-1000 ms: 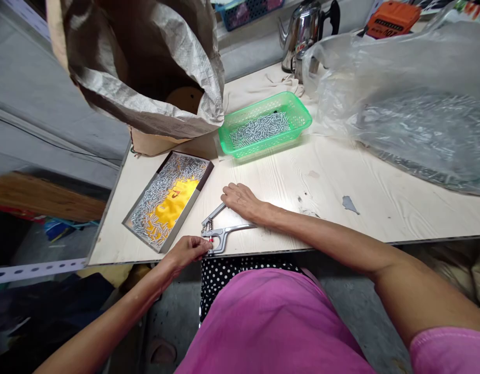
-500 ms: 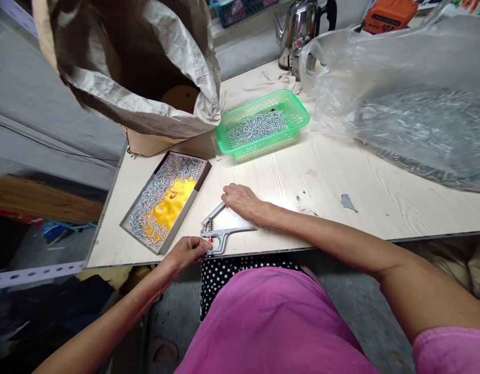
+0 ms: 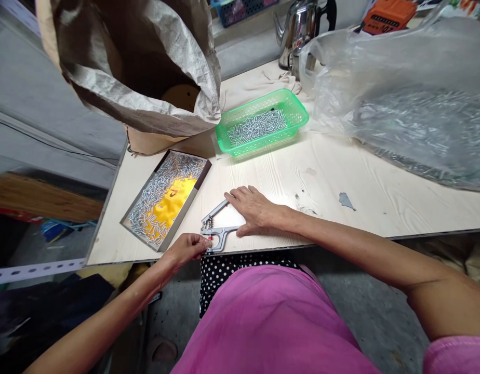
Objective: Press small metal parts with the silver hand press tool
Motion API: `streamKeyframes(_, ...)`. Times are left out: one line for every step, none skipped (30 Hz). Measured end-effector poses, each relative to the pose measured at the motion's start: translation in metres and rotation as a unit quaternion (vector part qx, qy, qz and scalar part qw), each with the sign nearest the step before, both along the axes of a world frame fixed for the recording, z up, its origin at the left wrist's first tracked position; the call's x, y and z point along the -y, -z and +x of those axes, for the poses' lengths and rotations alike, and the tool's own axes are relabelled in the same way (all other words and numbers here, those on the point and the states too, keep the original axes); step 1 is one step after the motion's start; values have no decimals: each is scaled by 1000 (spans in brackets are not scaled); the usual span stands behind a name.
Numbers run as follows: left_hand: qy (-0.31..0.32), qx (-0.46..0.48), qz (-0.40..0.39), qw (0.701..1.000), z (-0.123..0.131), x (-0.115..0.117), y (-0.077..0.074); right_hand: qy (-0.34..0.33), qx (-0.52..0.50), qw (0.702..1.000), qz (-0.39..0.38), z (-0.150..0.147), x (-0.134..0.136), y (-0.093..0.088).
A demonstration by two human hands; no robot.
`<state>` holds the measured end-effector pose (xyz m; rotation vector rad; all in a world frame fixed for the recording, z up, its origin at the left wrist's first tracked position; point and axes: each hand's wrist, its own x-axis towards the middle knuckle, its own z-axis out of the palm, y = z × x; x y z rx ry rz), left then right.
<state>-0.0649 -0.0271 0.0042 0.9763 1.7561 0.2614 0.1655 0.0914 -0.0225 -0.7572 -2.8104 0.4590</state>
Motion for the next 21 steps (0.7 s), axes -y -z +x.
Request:
streamKeyframes(2, 0, -1, 1000, 0, 0, 0, 7, 2, 1000, -1, -1, 0, -1)
streamKeyframes(4, 1, -2, 1000, 0, 0, 0, 12, 6, 1000, -1, -2, 0, -2)
streamKeyframes(6, 2, -3, 1000, 1, 0, 0, 15, 12, 1000, 1, -3, 0, -2)
streamKeyframes(7, 3, -5, 1000, 0, -1, 0, 16, 19, 1000, 6, -4, 0, -3)
streamKeyframes(9, 2, -7, 1000, 0, -1, 1, 16, 27, 999, 12, -4, 0, -4)
streamKeyframes(10, 1, -8, 1000, 0, -2, 1, 15, 35, 999, 18, -4, 1, -4)
streamKeyframes(11, 1, -8, 1000, -1, -2, 2, 14, 41, 999, 24, -4, 3, -5)
streamKeyframes(13, 1, -8, 1000, -2, -2, 2, 12, 44, 999, 27, -3, 5, -6)
streamKeyframes(15, 2, -7, 1000, -2, -2, 2, 12, 45, 999, 29, -2, 6, -6)
streamKeyframes(19, -2, -7, 1000, -3, -2, 1, 14, 43, 999, 28, -1, 8, -7)
streamKeyframes(29, -16, -7, 999, -2, 0, 0, 18, 40, 999, 26, 0, 10, -8)
streamKeyframes(46, -44, 1, 998, -1, 2, -3, 21, 35, 999, 22, 1, 12, -8)
streamKeyframes(67, -87, 21, 994, 1, 5, -5, 25, 29, 999, 18, 2, 14, -9)
streamKeyframes(91, -141, 57, 984, 5, 8, -9, 29, 24, 999, 13, 2, 16, -10)
streamKeyframes(116, -198, 104, 968, 10, 11, -12, 31, 19, 999, 8, 2, 17, -11)
streamKeyframes(141, -248, 158, 945, 15, 13, -14, 32, 16, 999, 3, 2, 19, -12)
streamKeyframes(167, -283, 210, 921, 21, 13, -16, 32, 15, 999, -2, 1, 20, -13)
streamKeyframes(196, -304, 253, 897, 27, 12, -16, 33, 17, 999, -5, 0, 22, -14)
streamKeyframes(228, -311, 285, 878, 33, 8, -15, 36, 20, 999, -8, -1, 23, -16)
streamKeyframes(260, -307, 309, 862, 38, 2, -13, 38, 24, 999, -10, -1, 24, -17)
streamKeyframes(291, -297, 326, 849, 41, -5, -10, 39, 29, 999, -11, -1, 26, -18)
